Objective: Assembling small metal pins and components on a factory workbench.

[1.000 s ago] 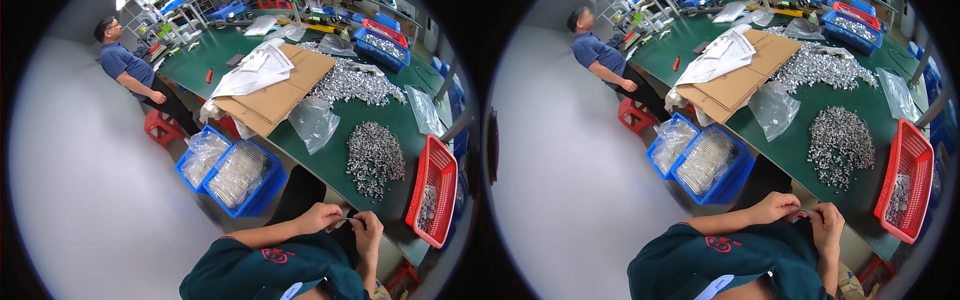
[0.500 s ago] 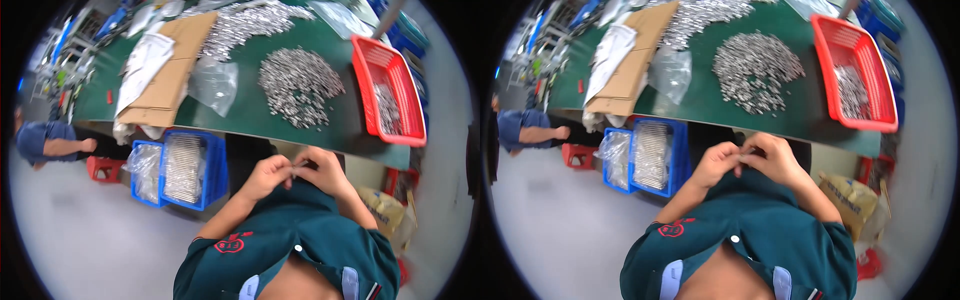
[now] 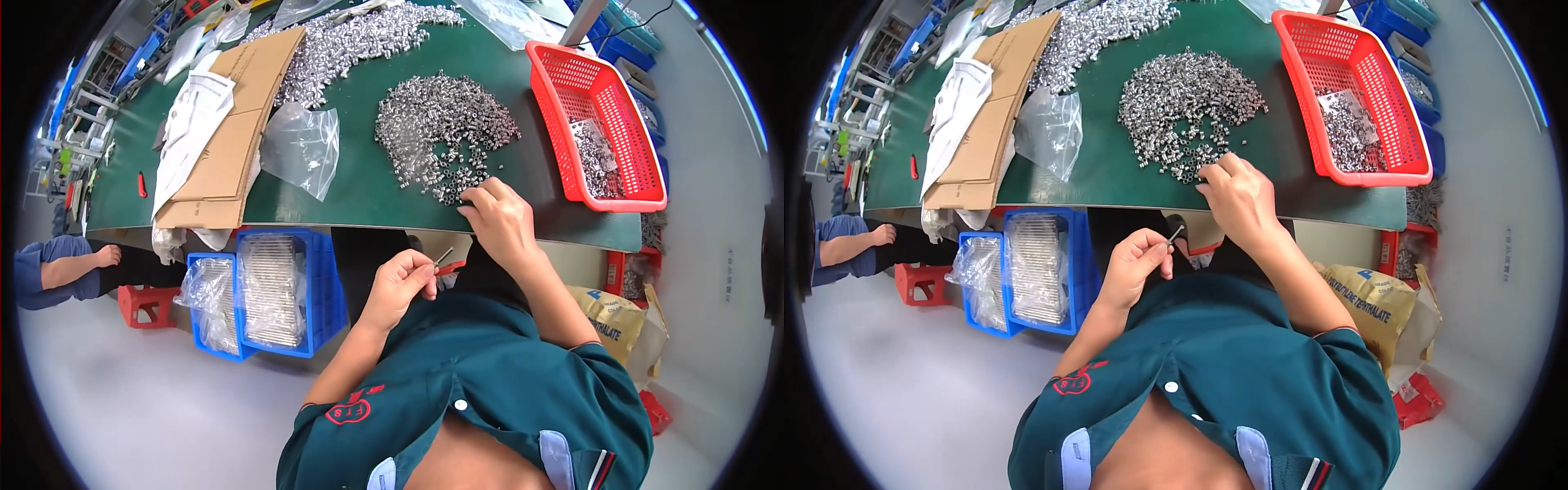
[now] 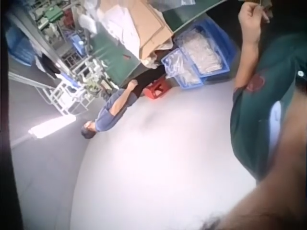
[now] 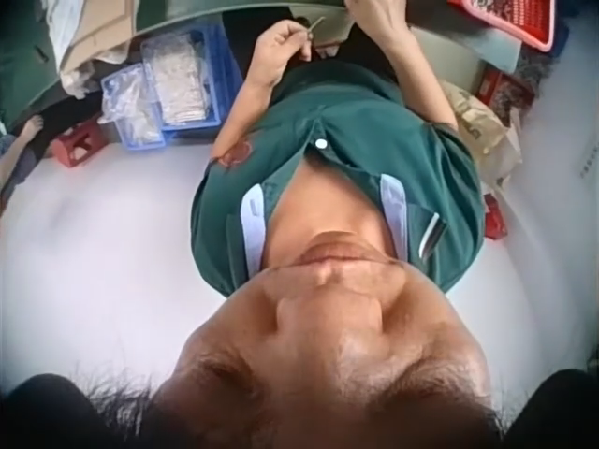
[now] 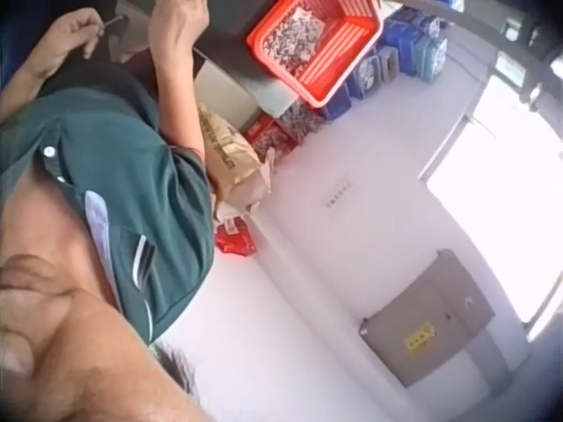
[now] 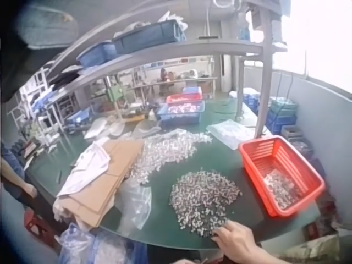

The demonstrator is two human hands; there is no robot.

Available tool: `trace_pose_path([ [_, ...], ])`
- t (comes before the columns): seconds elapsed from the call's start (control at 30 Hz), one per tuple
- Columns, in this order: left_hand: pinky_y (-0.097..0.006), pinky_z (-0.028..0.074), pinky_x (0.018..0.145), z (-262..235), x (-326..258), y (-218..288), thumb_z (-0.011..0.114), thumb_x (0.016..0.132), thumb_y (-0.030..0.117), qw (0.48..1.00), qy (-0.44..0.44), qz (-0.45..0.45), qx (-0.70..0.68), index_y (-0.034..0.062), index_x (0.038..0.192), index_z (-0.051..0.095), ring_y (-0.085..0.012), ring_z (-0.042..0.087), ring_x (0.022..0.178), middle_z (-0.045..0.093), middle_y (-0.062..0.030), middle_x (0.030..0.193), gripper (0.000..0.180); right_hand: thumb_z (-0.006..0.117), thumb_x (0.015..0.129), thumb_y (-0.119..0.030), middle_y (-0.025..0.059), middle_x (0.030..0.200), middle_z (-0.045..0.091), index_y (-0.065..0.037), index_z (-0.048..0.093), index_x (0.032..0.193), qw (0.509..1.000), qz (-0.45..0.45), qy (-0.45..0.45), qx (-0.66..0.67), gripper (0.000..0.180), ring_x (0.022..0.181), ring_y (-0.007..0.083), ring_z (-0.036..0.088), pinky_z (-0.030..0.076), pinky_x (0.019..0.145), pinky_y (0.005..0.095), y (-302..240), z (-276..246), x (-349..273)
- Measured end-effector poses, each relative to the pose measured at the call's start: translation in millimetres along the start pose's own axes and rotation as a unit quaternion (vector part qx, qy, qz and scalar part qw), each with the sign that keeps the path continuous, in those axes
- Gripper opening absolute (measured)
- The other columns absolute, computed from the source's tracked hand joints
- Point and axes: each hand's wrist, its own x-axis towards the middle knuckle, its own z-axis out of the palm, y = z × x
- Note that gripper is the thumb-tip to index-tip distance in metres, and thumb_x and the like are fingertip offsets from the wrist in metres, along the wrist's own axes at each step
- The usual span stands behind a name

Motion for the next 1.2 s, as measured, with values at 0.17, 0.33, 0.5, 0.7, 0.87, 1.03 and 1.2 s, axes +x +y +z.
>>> trace_pose_path([
  [0.17, -0.023, 0.046, 0.061, -1.7, 1.5, 2.0, 0.055, 0.092, 0.013, 1.0, 0.005, 0.005, 0.002, 0.0004, 0.09, 0.055, -0.01, 0.054, 0.063, 0.057, -0.0039, 0.069, 0.013, 0.069, 0.07, -0.009, 0.0068, 0.072, 0.054, -0.007, 0.06, 0.076, 1.0, -0.021, -0.01, -0.002, 0.011, 0.069, 0.0255, 0.058, 0.047, 0.06, 0.0356, 3.4, 3.4, 3.2],
  [0.33, -0.025, 0.046, 0.06, -2.7, 7.8, 1.2, 0.055, 0.091, 0.012, 0.999, 0.027, 0.03, 0.017, 0.0003, 0.089, 0.055, -0.0124, 0.054, 0.06, 0.058, -0.0051, 0.067, 0.012, 0.067, 0.074, -0.008, 0.0057, 0.071, 0.057, -0.006, 0.059, 0.076, 0.999, -0.006, -0.005, 0.035, 0.008, 0.067, 0.0214, 0.06, 0.048, 0.058, 0.0327, -4.7, -6.6, -0.4],
  [0.5, -0.024, 0.046, 0.061, -0.3, 8.4, 0.6, 0.054, 0.092, 0.012, 0.998, 0.028, 0.035, 0.04, 0.0005, 0.09, 0.056, -0.0111, 0.054, 0.062, 0.057, -0.0042, 0.069, 0.012, 0.063, 0.085, -0.01, 0.0019, 0.072, 0.06, -0.004, 0.059, 0.084, 0.711, 0.331, -0.193, 0.59, 0.008, 0.06, 0.0065, 0.055, 0.044, 0.052, 0.0198, -16.1, -18.5, -14.5],
  [0.7, -0.023, 0.046, 0.061, 2.4, 4.8, 4.2, 0.054, 0.092, 0.009, 0.992, 0.033, 0.047, 0.112, 0.0003, 0.089, 0.056, -0.0096, 0.055, 0.064, 0.058, -0.0036, 0.07, 0.01, 0.062, 0.084, -0.009, 0.0066, 0.071, 0.063, -0.004, 0.058, 0.083, 0.608, 0.384, -0.209, 0.663, 0.007, 0.055, 0.01, 0.057, 0.046, 0.049, 0.022, -11.4, -15.9, -19.5],
  [0.87, -0.022, 0.045, 0.058, 4.6, 2.1, 5.3, 0.054, 0.091, 0.007, 0.975, 0.049, 0.092, 0.194, -0.0009, 0.089, 0.057, -0.0085, 0.055, 0.063, 0.057, -0.0027, 0.069, 0.008, 0.061, 0.084, -0.01, 0.0082, 0.071, 0.063, -0.004, 0.058, 0.083, 0.536, 0.401, -0.246, 0.701, 0.007, 0.055, 0.0114, 0.058, 0.047, 0.049, 0.023, -8.3, -14.6, -23.5],
  [1.03, -0.022, 0.045, 0.058, 8.7, 0.8, 7.4, 0.053, 0.091, 0.006, 0.965, 0.061, 0.099, 0.236, -0.0011, 0.09, 0.057, -0.0083, 0.054, 0.062, 0.057, -0.0024, 0.069, 0.008, 0.062, 0.084, -0.011, 0.0082, 0.074, 0.063, -0.004, 0.058, 0.084, 0.517, 0.406, -0.23, 0.718, 0.008, 0.058, 0.0117, 0.058, 0.049, 0.051, 0.0249, -11.9, -13.4, -28.7],
  [1.2, -0.022, 0.045, 0.059, 8.5, 1.7, 1.7, 0.052, 0.092, 0.007, 0.977, 0.058, 0.082, 0.19, -0.0009, 0.089, 0.056, -0.0084, 0.053, 0.062, 0.056, -0.0023, 0.069, 0.009, 0.062, 0.085, -0.009, 0.0054, 0.078, 0.062, -0.001, 0.059, 0.089, 0.64, 0.374, -0.174, 0.648, 0.009, 0.064, 0.0099, 0.058, 0.051, 0.058, 0.0236, -24.8, -14.3, -32.3],
])
